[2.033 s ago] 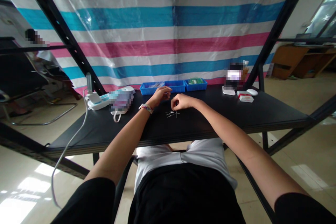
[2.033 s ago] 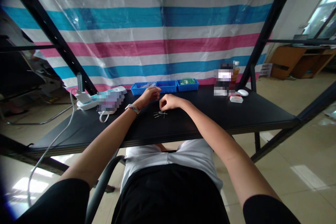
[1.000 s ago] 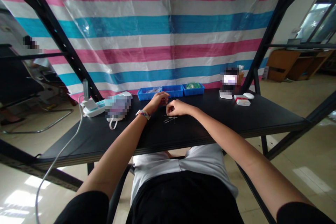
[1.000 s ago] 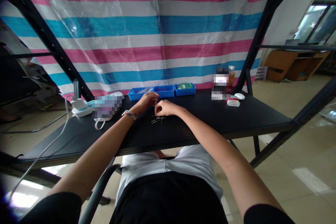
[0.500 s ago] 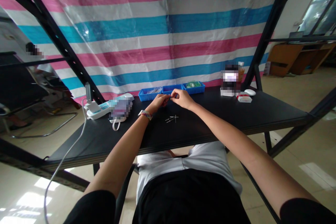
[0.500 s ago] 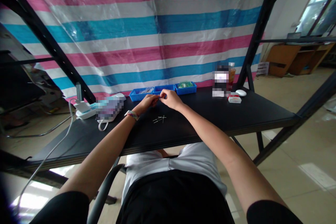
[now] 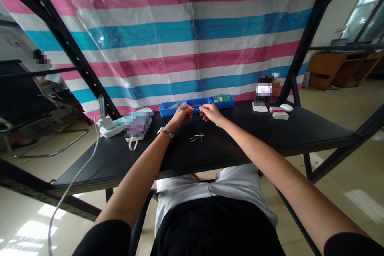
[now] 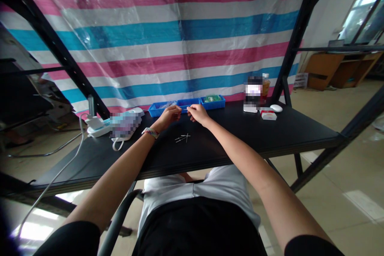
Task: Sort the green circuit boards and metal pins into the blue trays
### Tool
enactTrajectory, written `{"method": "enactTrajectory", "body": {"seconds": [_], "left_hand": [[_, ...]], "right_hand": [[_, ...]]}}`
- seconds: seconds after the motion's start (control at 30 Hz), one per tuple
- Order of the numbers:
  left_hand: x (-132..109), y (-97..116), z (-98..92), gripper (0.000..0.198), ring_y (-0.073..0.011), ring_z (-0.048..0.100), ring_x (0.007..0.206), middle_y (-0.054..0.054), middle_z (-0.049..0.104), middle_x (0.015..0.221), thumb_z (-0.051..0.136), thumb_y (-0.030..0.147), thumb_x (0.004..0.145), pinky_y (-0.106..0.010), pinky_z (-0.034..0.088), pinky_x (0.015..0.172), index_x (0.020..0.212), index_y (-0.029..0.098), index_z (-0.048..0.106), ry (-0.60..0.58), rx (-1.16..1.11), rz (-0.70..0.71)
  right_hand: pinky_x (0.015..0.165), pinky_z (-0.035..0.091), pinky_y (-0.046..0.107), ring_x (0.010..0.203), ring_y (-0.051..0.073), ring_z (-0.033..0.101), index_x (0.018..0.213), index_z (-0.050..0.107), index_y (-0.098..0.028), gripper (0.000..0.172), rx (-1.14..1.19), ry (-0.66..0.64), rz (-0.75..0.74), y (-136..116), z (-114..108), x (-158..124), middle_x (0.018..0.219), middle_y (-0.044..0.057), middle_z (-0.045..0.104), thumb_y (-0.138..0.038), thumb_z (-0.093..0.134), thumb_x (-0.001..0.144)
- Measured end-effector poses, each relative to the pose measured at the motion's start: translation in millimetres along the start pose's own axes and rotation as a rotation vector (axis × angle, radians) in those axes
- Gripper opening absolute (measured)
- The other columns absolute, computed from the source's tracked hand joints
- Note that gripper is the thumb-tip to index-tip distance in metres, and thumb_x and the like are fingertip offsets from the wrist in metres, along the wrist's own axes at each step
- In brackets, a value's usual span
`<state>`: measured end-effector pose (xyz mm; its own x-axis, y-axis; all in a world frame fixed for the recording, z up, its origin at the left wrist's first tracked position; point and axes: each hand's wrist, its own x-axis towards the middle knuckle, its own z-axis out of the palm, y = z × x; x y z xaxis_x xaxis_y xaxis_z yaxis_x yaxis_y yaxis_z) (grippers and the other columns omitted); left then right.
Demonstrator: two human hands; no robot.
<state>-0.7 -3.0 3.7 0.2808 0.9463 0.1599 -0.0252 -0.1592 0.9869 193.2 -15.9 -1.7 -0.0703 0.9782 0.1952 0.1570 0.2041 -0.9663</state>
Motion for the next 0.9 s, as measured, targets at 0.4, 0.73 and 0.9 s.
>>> {"method": "enactTrajectory", "body": {"seconds": [0.4,0.73,0.9], "left_hand": [[6,-6,-3.6,0.037,-0.012,0.054,0.054,0.003,0.049,0.062,0.073,0.047,0.09,-0.023,0.045,0.054,0.075,0.021,0.053,-0.007,-0.06,-0.069],[6,-8,-2.8,0.028,-0.0119,0.056,0.057,0.002,0.054,0.066,0.075,0.039,0.085,-0.024,0.047,0.056,0.078,0.018,0.058,-0.03,-0.051,-0.058],[8,-12,-5.0,0.028,-0.0126,0.061,0.062,-0.001,0.061,0.073,0.079,0.04,0.079,-0.024,0.049,0.059,0.084,0.016,0.064,-0.01,-0.012,-0.034]], "right_hand": [[0.047,0.048,0.017,0.054,0.008,0.06,0.084,0.066,-0.02,0.01,0.1,0.022,-0.029,2,-3,1,0.085,0.002,0.072,-0.026,0.074,0.086],[0.044,0.046,0.016,0.051,0.008,0.06,0.082,0.07,-0.019,0.007,0.128,0.036,-0.049,4,-1,1,0.076,-0.002,0.069,-0.018,0.075,0.086],[0.044,0.048,0.016,0.051,0.006,0.061,0.084,0.07,-0.019,0.008,0.258,0.049,0.051,0,-1,-1,0.08,-0.001,0.074,-0.017,0.075,0.089]]}}
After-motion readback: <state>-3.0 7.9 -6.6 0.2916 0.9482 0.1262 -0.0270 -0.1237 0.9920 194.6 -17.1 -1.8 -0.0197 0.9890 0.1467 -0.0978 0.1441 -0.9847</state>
